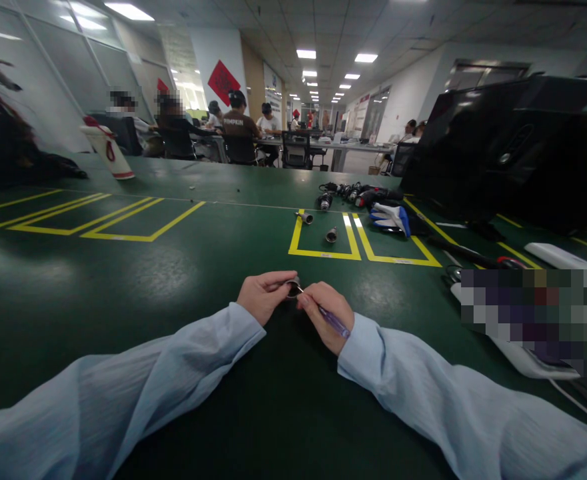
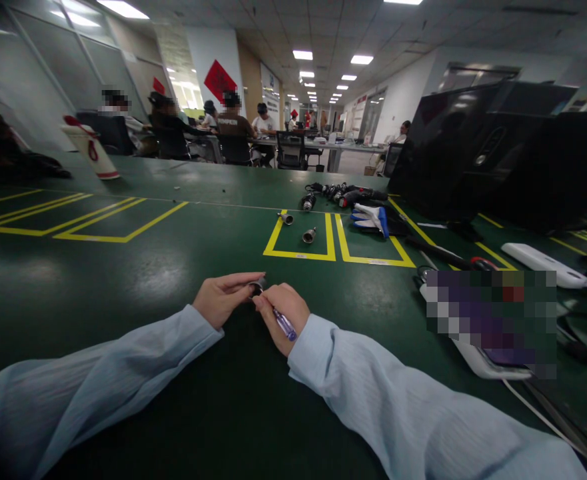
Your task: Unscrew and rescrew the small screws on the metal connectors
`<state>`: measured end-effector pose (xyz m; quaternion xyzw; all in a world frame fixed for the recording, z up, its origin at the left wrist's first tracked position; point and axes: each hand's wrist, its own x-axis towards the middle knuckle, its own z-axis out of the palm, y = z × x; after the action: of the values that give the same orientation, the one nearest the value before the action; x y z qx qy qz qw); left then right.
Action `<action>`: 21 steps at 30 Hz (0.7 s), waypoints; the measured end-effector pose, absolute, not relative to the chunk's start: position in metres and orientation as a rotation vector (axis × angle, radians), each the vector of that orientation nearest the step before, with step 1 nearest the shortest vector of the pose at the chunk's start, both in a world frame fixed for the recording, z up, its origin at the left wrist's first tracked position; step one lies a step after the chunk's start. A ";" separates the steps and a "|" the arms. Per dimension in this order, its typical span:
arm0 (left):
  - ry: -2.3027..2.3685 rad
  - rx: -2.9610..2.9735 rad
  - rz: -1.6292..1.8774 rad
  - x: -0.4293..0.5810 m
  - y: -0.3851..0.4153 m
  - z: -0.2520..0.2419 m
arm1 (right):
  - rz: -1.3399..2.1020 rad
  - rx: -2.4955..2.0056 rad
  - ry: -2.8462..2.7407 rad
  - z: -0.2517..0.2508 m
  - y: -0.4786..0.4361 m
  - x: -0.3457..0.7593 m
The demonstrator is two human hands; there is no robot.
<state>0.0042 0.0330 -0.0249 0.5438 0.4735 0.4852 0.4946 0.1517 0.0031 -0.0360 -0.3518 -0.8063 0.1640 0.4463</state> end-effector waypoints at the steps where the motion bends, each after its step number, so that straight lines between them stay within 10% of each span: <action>1: 1.149 1.332 1.175 0.004 0.033 -0.025 | 0.411 -0.863 -2.001 -0.036 0.003 0.152; 21: 1.156 1.431 1.173 0.004 0.034 -0.028 | 0.314 -0.868 -2.026 -0.036 0.002 0.149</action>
<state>0.0041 0.0335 -0.0276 0.5819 0.4699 0.4768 0.4618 0.1494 0.0015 -0.0361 -0.3499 -0.8163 0.1267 0.4418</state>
